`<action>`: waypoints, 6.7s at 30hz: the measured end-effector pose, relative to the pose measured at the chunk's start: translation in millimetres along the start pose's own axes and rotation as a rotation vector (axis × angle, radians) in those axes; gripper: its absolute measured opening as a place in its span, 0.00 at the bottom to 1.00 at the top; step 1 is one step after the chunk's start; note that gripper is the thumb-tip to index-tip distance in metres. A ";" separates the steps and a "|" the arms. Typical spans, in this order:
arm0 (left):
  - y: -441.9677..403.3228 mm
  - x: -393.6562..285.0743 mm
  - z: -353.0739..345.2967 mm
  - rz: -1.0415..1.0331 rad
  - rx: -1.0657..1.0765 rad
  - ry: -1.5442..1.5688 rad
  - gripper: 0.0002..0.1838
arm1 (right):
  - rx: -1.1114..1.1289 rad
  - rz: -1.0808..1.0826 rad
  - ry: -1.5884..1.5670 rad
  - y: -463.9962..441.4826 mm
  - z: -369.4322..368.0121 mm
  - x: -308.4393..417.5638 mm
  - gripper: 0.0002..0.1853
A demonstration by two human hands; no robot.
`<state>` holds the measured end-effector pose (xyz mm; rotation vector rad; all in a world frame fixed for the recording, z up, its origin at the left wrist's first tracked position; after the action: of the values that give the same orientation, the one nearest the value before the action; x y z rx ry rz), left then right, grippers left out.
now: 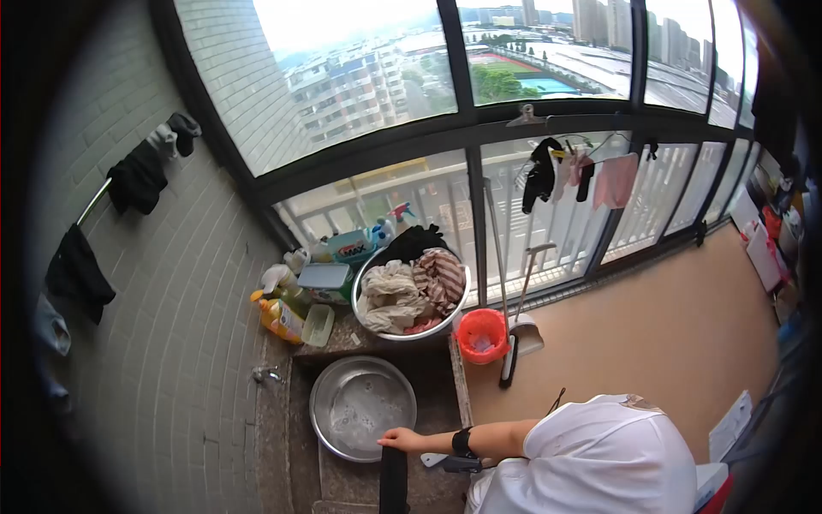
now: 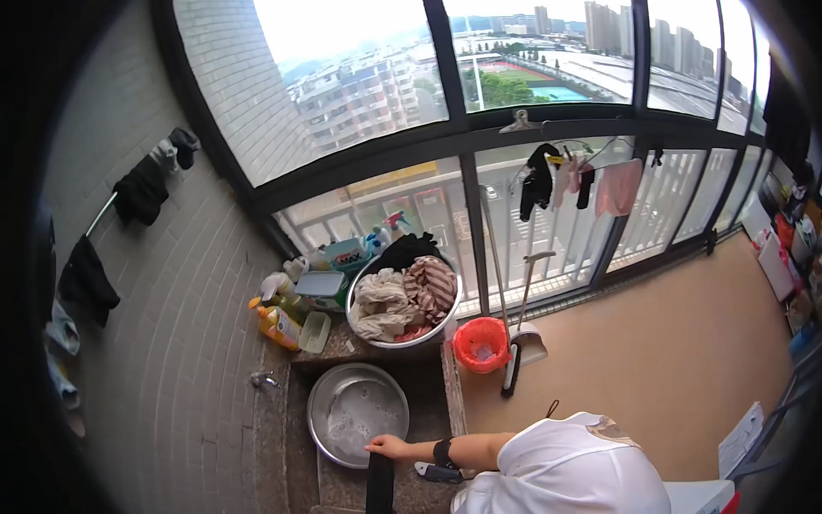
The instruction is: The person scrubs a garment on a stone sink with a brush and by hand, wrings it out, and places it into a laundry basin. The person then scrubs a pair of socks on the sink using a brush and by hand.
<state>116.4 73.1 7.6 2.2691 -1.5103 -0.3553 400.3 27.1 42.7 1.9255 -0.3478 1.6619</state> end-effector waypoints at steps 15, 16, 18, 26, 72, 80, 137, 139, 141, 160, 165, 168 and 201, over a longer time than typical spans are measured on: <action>147.0 7.4 25.7 -0.850 -0.180 -0.058 0.13 | 1.085 -0.383 0.066 21.9 -230.7 -84.6 0.09; 152.1 -1.6 21.3 -0.916 -0.180 -0.073 0.12 | 1.109 -0.354 0.013 16.6 -251.1 -77.6 0.08; 155.2 -14.4 40.3 -1.031 -0.076 -0.059 0.11 | 1.141 -0.347 -0.039 9.1 -288.2 -69.9 0.08; 149.6 5.4 143.6 -0.985 -0.763 -0.084 0.29 | 0.870 -0.359 -0.011 -50.4 -268.6 -111.5 0.17; 84.2 -40.7 87.1 0.073 -1.326 -1.891 0.51 | 1.209 0.896 0.831 83.3 -411.8 -87.0 0.12; 85.3 -43.1 84.7 0.131 -1.463 -2.154 0.46 | 1.221 0.569 0.504 133.3 -298.8 -68.9 0.13; 68.0 -45.9 75.1 -0.047 -1.120 -2.097 0.46 | 1.045 0.611 0.892 108.3 -291.8 -90.1 0.10; 66.9 -49.6 77.6 0.015 -1.108 -2.088 0.45 | 0.978 0.551 1.174 61.8 -346.7 -108.5 0.07; 62.8 -48.0 88.6 -0.012 -1.168 -2.086 0.43 | 0.851 0.847 1.055 42.4 -402.1 -90.2 0.04; 64.9 -52.7 79.5 0.017 -1.082 -1.991 0.42 | 1.065 0.624 0.785 65.3 -362.8 -90.7 0.08; 61.0 -49.0 85.0 0.143 -1.318 -2.351 0.47 | 1.057 0.666 0.840 121.0 -309.8 -65.2 0.10; 64.6 -53.8 78.5 -0.036 -1.142 -1.975 0.45 | 0.775 0.705 1.042 46.0 -370.7 -83.8 0.10; 64.2 -55.1 75.2 0.005 -1.157 -2.063 0.37 | 0.954 0.764 0.828 30.5 -397.1 -76.7 0.12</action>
<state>10.9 88.4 -30.6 0.3599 -0.9567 -2.9587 43.4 215.7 3.3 1.4400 0.1161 3.3952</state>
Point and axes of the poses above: each hand's wrist, its own y-axis away from the middle knuckle, its own z-axis out of the back of the hand, x = y × z, the point moved 10 cm from there along -y, towards the middle knuckle, and after that the axes turned 10 degrees about x, right-handed, at the moved point
